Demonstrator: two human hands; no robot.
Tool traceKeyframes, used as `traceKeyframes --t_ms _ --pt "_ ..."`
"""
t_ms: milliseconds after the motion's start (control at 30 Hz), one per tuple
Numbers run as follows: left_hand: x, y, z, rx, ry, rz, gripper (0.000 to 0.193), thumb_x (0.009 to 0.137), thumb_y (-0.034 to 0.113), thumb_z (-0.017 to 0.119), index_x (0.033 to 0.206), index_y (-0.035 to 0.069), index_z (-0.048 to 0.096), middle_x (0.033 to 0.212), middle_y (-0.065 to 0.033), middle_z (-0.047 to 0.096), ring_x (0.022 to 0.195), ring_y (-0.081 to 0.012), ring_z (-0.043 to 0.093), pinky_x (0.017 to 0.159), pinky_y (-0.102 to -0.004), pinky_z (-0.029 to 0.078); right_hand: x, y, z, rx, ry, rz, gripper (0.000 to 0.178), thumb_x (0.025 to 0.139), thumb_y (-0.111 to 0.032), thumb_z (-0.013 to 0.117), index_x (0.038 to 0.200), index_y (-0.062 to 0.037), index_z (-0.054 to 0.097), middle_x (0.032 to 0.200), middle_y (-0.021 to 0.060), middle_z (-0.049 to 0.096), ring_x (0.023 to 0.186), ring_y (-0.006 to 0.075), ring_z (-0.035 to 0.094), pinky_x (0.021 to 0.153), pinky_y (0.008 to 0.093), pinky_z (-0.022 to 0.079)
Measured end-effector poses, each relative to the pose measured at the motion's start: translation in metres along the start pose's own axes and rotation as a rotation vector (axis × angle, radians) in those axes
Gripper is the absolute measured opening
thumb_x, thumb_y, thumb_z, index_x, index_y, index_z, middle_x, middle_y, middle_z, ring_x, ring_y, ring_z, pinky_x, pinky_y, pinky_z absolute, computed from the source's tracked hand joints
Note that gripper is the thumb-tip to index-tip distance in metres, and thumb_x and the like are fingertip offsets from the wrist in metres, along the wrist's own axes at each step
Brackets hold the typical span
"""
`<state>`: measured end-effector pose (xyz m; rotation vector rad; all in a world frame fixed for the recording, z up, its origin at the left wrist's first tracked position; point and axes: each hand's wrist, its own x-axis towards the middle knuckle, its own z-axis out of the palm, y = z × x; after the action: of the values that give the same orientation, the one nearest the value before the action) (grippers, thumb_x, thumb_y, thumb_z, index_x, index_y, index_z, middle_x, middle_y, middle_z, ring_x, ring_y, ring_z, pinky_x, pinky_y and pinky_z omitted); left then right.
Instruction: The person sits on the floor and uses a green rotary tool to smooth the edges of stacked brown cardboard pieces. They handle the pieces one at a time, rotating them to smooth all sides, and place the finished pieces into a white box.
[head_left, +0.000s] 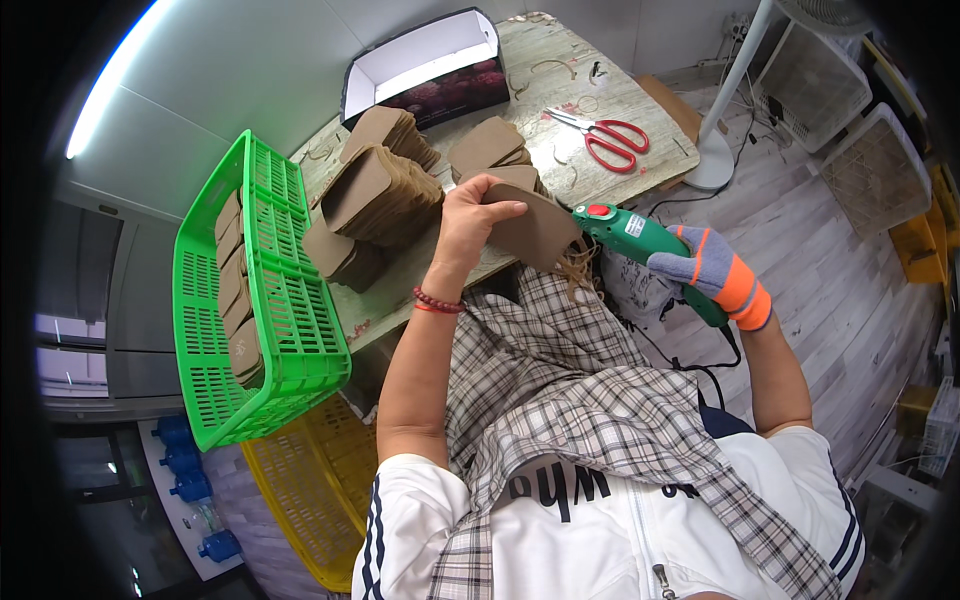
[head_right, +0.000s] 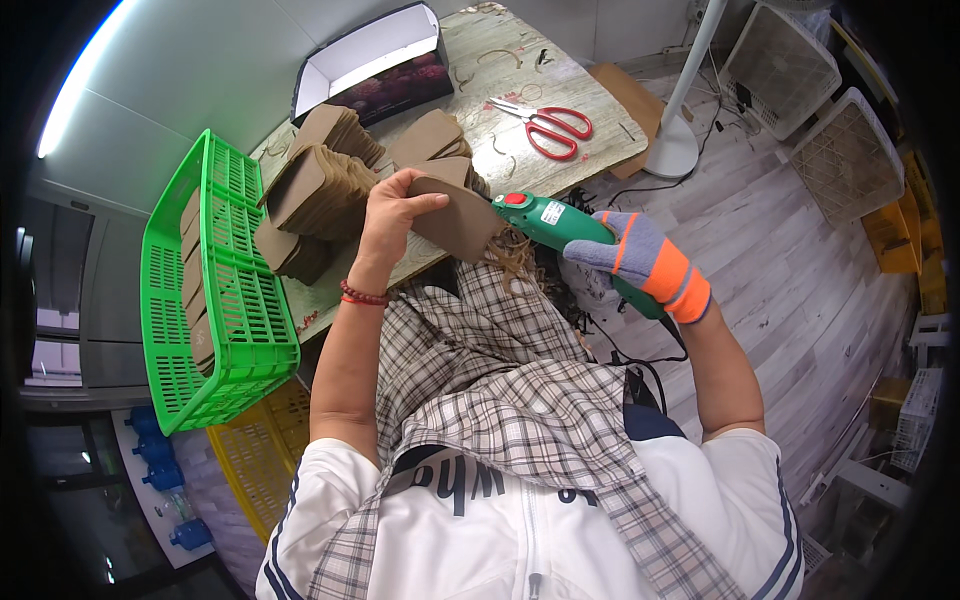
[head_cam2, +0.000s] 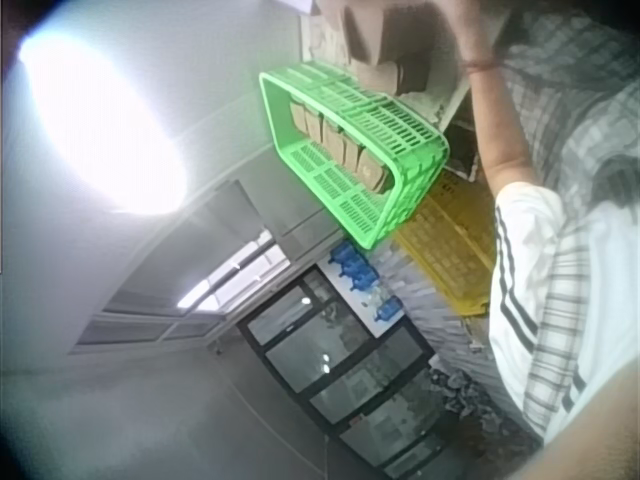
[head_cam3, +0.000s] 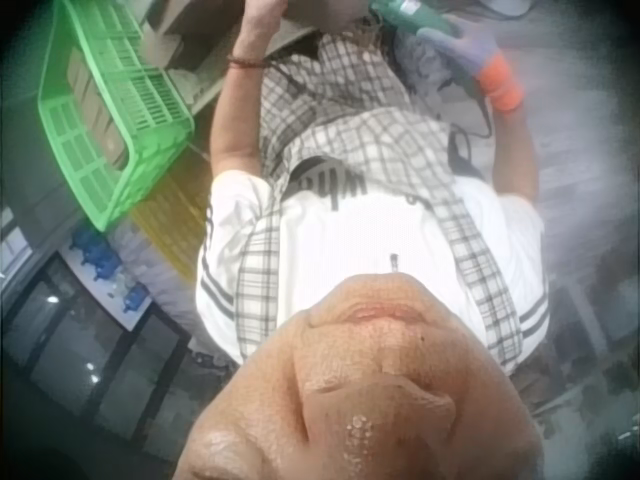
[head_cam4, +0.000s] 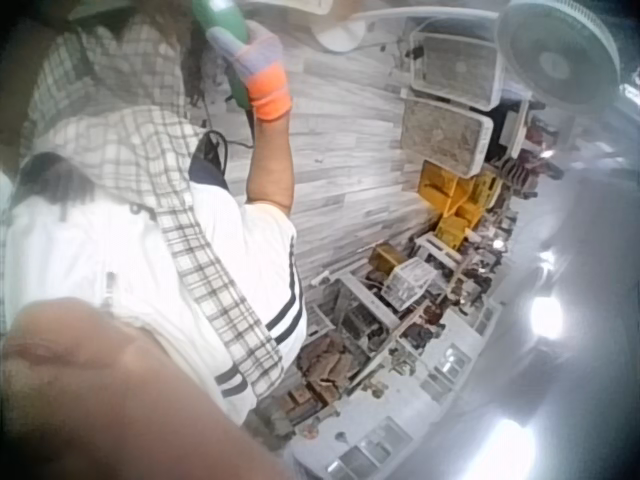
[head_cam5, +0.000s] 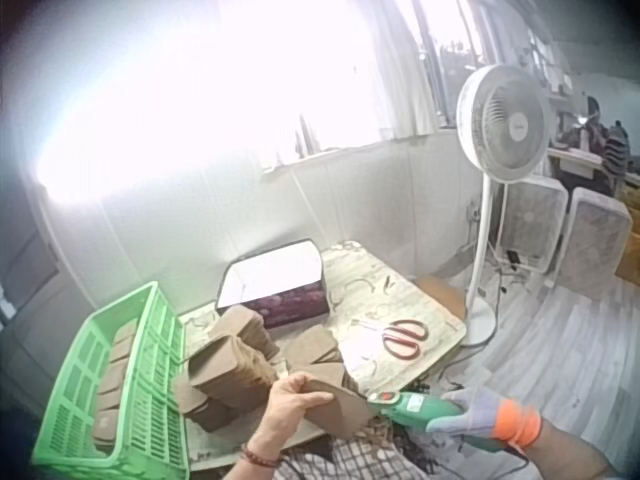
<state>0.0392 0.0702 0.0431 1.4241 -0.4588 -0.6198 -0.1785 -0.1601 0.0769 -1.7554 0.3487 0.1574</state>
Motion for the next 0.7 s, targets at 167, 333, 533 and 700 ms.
traceKeyframes --t_ms 167,333,533,700 --pt "0.002 -0.002 0.009 0.125 -0.129 -0.062 0.019 0.073 -0.004 0.071 0.089 0.001 0.062 0.081 -0.0014 0.065 0.073 -0.0079 0.060 0.068 -0.0216 0.048 -0.001 -0.006 0.004 -0.023 0.006 -0.018 0.033 0.081 -0.034 0.069 0.090 -0.0033 0.061 0.066 -0.0026 0.053 0.055 0.0048 0.046 0.049 0.0216 0.039" --pt "0.000 0.009 0.021 0.320 -0.213 -0.044 0.026 0.068 0.000 0.075 0.091 0.002 0.063 0.082 -0.0006 0.062 0.075 -0.0079 0.057 0.064 -0.0220 0.046 0.003 -0.007 0.004 -0.010 -0.021 -0.010 0.032 0.081 -0.032 0.069 0.091 -0.0029 0.061 0.067 -0.0021 0.054 0.056 0.0043 0.048 0.049 0.0207 0.040" --pt "0.002 -0.003 0.028 0.367 -0.286 -0.087 0.051 0.067 -0.002 0.076 0.114 0.001 0.058 0.097 -0.0048 0.060 0.090 -0.0122 0.056 0.073 -0.0227 0.046 0.010 -0.010 0.012 0.006 0.023 -0.020 0.029 0.080 -0.028 0.071 0.090 -0.0027 0.061 0.065 -0.0020 0.055 0.054 0.0043 0.048 0.048 0.0211 0.040" --pt "0.006 -0.003 0.005 -0.046 0.009 0.058 0.047 0.076 -0.011 0.062 0.121 0.001 0.055 0.101 -0.0080 0.063 0.092 -0.0144 0.060 0.083 -0.0262 0.049 0.012 -0.002 0.011 0.129 0.110 0.001 0.029 0.081 -0.030 0.070 0.088 -0.0029 0.060 0.063 -0.0028 0.053 0.052 0.0042 0.048 0.047 0.0215 0.039"
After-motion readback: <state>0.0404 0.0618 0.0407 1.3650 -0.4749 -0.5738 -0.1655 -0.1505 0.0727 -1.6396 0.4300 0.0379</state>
